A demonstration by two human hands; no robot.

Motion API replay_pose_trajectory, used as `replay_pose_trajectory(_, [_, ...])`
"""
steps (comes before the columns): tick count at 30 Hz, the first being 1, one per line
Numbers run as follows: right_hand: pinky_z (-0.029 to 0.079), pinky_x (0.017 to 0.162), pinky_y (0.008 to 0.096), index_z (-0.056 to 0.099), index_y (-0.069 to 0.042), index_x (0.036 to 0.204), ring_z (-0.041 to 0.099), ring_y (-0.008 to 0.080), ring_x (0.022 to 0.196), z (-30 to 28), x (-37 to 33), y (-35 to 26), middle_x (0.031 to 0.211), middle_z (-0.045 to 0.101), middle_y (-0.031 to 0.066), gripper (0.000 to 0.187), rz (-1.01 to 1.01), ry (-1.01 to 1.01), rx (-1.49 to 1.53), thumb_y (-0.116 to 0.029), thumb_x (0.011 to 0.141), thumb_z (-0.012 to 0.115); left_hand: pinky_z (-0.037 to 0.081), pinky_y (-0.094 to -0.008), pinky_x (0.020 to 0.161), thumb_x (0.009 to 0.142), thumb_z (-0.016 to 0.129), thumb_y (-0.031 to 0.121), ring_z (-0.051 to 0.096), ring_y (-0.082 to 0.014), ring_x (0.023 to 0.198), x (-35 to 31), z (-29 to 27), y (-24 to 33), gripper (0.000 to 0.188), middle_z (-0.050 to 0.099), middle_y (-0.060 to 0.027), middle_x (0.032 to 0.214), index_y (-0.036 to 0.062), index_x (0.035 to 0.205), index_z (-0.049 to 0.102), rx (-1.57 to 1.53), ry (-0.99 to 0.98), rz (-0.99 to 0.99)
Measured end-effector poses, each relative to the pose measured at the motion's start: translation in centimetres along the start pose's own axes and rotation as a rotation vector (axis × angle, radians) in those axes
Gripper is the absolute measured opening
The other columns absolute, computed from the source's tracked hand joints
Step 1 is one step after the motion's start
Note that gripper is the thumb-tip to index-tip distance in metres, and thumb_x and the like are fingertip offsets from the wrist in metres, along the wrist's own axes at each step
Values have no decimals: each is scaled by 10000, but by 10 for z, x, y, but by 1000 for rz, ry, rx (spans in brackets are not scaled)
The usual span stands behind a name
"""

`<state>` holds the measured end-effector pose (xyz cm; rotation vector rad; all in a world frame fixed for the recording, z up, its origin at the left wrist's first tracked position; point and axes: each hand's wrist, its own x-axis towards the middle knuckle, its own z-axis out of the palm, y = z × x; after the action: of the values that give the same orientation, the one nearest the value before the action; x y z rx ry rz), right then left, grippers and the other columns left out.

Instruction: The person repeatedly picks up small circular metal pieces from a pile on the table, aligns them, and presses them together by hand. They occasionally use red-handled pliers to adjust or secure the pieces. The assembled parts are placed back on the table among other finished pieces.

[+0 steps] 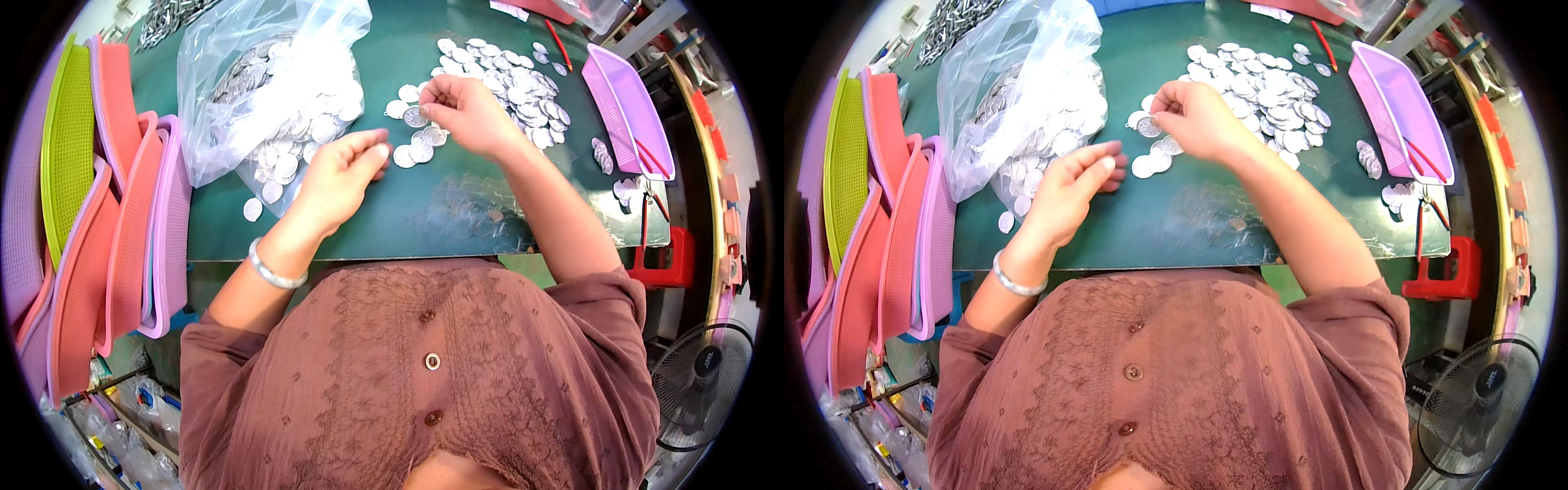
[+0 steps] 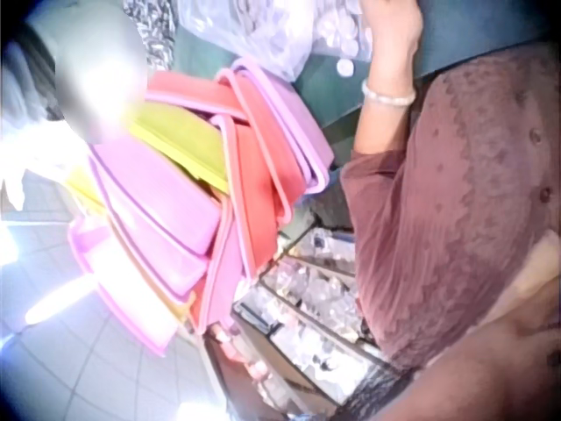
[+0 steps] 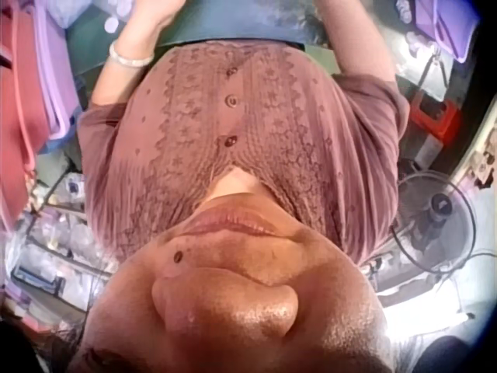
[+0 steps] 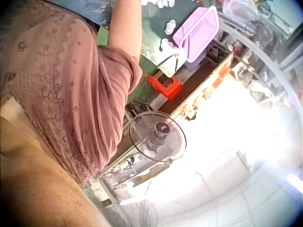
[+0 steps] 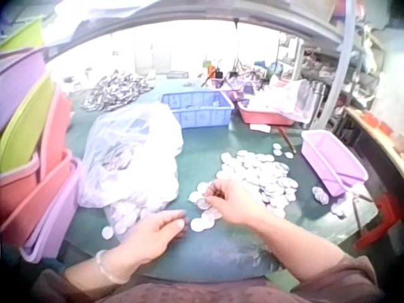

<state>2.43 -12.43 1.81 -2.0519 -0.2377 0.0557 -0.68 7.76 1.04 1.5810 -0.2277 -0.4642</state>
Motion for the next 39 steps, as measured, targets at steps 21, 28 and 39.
replay_pose_trajectory(21, [429, 707, 344, 584, -12, 901, 515, 274, 807, 4, -33, 13, 864, 520, 113, 200, -283, 133, -550, -54, 706, 610, 412, -360, 931, 943, 289, 264, 498, -342, 1051, 55, -8, -5, 445, 474, -257, 1149, -90, 1190, 396, -815, -359, -175])
replay_pose_trajectory(28, [427, 580, 227, 574, -3, 892, 531, 99, 644, -1, -34, 14, 762, 569, 21, 123, 94, 60, -33, -34, 774, 592, 453, -288, 808, 931, 351, 257, 547, -204, 896, 53, -3, -2, 412, 542, -177, 1079, -61, 1178, 437, -649, -311, -138])
replay_pose_trajectory(39, [473, 628, 234, 551, 38, 957, 573, 114, 682, 0, -32, 7, 819, 601, 70, 168, 172, -33, 682, -28, 803, 570, 425, -181, 566, 838, 563, 119, 535, -80, 645, 46, 5, -3, 133, 602, -28, 768, 36, 940, 581, -347, -215, -134])
